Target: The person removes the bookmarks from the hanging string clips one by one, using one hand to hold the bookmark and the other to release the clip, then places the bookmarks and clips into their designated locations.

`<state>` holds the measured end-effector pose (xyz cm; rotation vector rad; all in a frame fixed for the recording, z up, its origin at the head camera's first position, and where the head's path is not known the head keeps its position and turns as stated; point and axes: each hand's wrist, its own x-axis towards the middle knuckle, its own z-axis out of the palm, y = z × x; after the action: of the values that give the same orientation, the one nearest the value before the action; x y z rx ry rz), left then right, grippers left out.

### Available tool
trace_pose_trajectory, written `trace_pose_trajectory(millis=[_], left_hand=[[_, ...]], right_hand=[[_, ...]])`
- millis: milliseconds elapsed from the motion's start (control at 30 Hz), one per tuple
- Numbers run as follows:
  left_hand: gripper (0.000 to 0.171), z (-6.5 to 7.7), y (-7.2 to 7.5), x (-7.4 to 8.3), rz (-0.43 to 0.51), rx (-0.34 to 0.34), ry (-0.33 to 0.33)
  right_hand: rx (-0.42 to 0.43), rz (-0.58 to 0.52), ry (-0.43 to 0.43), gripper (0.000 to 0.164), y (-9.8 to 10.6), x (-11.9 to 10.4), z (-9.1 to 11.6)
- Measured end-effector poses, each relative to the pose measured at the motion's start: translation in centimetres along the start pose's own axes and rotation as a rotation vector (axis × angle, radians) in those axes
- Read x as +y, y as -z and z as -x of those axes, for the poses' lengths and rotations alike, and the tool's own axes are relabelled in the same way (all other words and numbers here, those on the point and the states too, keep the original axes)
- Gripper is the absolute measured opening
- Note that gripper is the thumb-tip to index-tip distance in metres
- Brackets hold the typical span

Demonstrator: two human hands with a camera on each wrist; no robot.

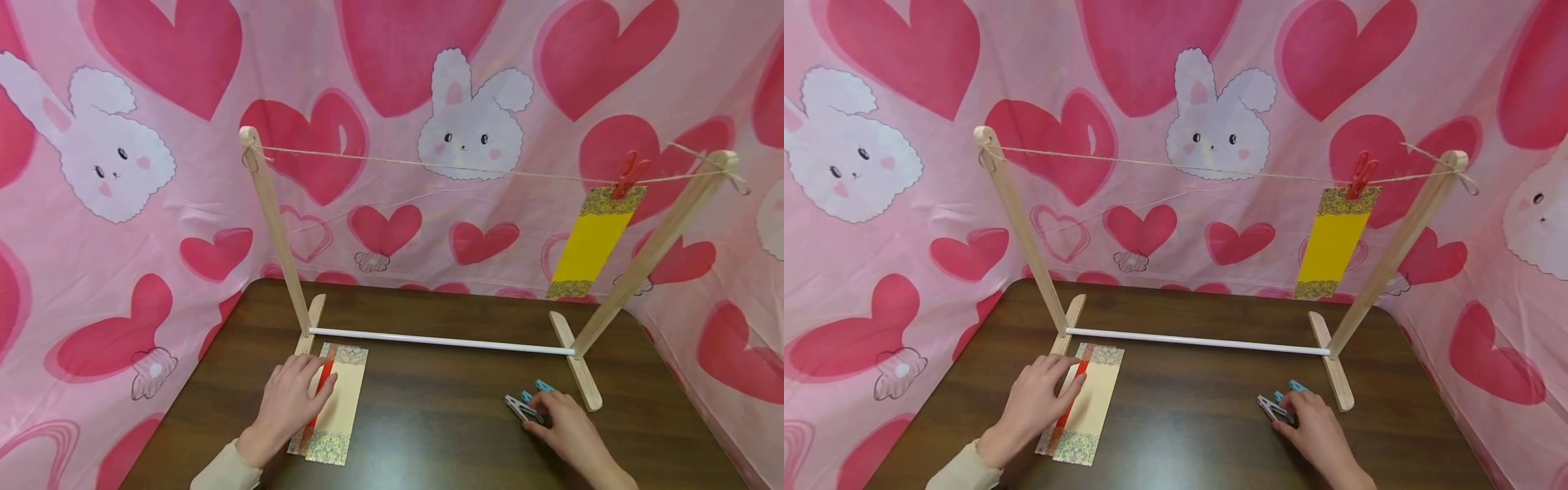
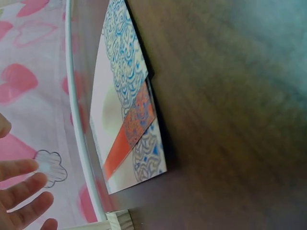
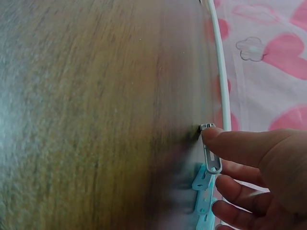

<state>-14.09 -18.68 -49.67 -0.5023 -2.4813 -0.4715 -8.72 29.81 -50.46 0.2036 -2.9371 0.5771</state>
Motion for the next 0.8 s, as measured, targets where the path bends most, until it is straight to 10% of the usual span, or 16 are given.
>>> trace_pose_trajectory(millis=[800], left_hand=[[0.041,-1.6,0.5,0.5,-0.048,-0.074,0.045]], right_hand=[[-0.026,0.081,0.004,0.038,-0.5,0.3,0.1]])
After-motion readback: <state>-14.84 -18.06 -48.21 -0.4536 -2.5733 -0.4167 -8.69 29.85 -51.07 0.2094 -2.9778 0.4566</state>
